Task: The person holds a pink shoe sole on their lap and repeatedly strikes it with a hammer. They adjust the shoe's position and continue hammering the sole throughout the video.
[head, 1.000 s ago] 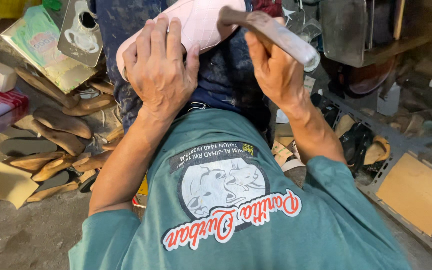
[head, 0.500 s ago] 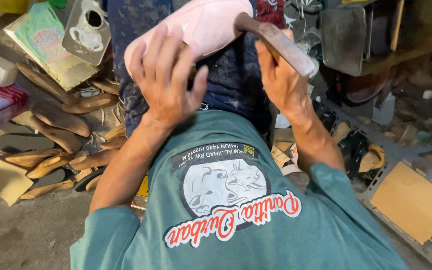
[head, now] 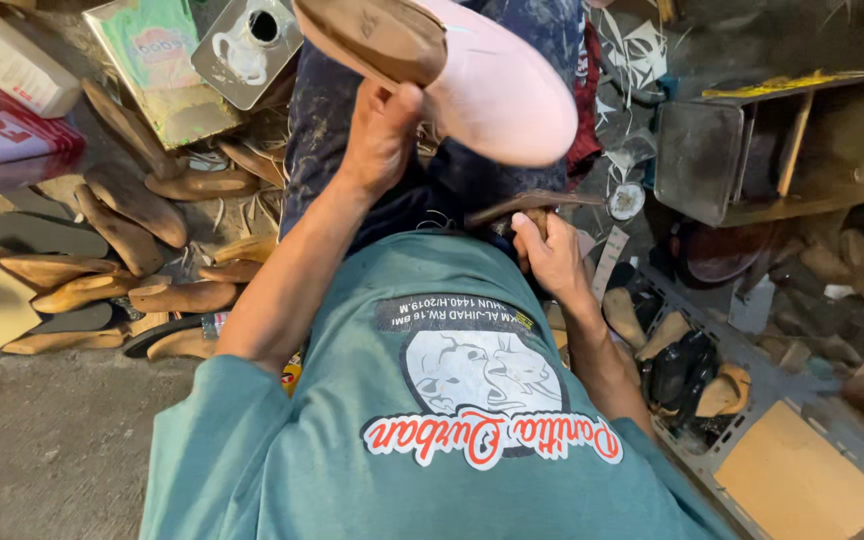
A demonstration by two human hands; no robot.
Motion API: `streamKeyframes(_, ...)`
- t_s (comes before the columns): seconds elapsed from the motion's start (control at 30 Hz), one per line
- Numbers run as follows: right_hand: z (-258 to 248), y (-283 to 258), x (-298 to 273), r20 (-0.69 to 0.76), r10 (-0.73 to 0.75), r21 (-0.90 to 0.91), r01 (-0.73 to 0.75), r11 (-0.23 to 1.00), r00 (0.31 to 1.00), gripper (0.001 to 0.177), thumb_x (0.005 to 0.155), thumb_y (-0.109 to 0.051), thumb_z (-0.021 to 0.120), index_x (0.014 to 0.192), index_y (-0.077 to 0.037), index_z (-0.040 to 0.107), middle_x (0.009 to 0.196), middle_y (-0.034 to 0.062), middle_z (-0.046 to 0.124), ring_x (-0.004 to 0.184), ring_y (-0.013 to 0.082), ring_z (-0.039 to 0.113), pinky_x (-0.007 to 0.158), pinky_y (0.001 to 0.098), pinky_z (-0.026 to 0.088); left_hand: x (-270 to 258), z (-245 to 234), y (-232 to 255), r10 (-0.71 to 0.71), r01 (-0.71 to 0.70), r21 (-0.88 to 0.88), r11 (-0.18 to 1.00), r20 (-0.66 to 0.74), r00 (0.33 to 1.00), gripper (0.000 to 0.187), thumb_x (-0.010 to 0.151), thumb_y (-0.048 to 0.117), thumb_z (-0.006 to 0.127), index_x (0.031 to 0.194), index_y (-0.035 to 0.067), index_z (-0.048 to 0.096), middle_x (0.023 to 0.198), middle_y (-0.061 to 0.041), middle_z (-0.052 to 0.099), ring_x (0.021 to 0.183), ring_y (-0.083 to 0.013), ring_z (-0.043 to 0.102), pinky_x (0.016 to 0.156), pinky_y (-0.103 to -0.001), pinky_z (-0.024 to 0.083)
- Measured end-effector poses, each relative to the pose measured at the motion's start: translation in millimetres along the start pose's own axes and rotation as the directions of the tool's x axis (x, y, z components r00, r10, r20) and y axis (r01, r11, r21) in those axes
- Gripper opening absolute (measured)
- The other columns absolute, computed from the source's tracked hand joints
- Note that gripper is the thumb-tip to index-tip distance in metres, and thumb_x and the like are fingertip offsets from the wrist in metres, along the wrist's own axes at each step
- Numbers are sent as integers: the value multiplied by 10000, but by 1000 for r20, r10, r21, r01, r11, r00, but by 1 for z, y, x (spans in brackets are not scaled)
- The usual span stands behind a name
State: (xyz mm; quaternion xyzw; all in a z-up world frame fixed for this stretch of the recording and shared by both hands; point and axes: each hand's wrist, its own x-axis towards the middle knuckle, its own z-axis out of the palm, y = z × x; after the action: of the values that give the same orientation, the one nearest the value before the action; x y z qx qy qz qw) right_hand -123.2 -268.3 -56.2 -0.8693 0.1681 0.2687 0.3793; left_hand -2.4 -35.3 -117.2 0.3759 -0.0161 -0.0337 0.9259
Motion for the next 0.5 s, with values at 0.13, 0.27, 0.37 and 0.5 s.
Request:
streamKeyframes(0.13,1,5,10,26,-51,72,49,996,998,467,1007,-329,550,599,-104,546,505,-1,578,433,139,568,622,294,488,19,20,47,-141,202,-346,916,195,971,902,947,728,518,1470,-7,506,1491,-234,547,1394,-331,555,1230,-490,435)
streamKeyframes(0.27,-2,-7,13,51,-64,63,61,996,997,530,1016,-344,516,544,-104,529,450,17,547,436,132,533,643,291,472,27,18,52,-400,314,-595,740,-14,916,817,888,586,582,1454,-1,541,1504,-180,564,1287,-377,639,1089,-618,553)
streamKeyframes(0.37,-4,-5,6,54,-64,48,62,997,996,518,1010,-349,507,551,-111,538,447,7,545,450,126,533,656,290,469,20,15,44,-451,337,-617,711,-31,892,825,867,575,600,1449,-7,542,1488,-187,575,1283,-381,638,1073,-609,561)
streamKeyframes(0.5,-1,-2,9,16,-65,77,64,995,998,452,1003,-337,524,614,-113,575,477,-18,558,443,108,543,617,269,474,20,6,30,-371,332,-612,717,68,926,790,904,616,600,1402,3,590,1406,-157,636,1348,-400,608,1135,-602,529)
